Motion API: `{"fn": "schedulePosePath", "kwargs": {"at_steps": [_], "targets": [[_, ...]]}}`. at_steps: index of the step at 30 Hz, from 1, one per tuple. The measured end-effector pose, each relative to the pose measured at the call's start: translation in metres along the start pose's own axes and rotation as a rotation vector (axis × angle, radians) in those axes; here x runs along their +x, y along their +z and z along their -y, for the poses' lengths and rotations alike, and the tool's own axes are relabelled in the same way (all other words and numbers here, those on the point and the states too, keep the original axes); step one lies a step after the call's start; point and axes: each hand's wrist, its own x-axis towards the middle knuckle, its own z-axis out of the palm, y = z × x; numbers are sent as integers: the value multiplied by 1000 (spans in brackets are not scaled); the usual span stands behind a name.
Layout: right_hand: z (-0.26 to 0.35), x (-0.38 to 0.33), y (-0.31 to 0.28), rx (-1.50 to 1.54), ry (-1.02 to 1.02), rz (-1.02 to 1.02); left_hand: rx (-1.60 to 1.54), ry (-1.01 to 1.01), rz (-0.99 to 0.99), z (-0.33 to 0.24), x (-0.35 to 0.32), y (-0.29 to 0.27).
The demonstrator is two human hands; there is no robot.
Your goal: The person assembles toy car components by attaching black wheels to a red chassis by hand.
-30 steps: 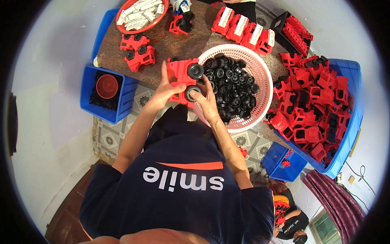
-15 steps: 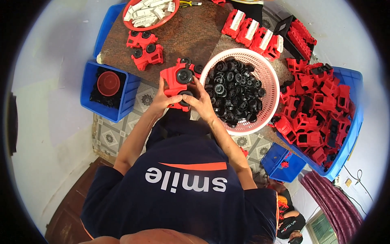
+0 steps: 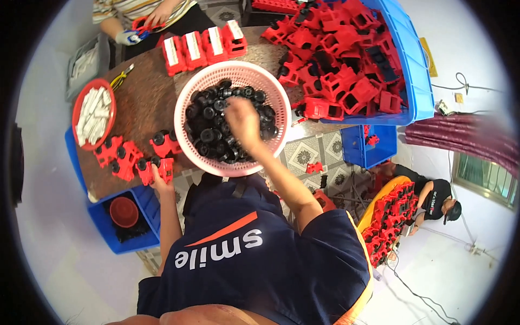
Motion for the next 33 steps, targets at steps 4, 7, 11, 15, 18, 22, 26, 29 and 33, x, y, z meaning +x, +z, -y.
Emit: {"fn": "schedulePosePath", "kwargs": {"at_steps": [4,7,11,15,18,22,26,29,33], "targets": [[-150,91,-81,-440,21,-278,-29,-151,-71,24,35,22],[-208,136,-102,-536,352,-253,243,-260,-192,22,44,43],[-233,173,-87,-448,690,-212,305,-366,-127,19,64,3],[-255,168,-94,-462,678,-323,607,14,-320,-11,-8,78],[-220,154,-110,-534,341,-455,934,661,-96,-12,-60,145],[-100,102,-112,176,271,-529,790,202,580,-3,-143,233],[-25,-4,-69,511,275,42,379,-181,875,26,-197,256],[-25,-34,-74,556,237,393,510,-203,652,7,-166,241],[-95,23,-56,61,-57,404,1164,-38,1100,-78,-119,194]]}}
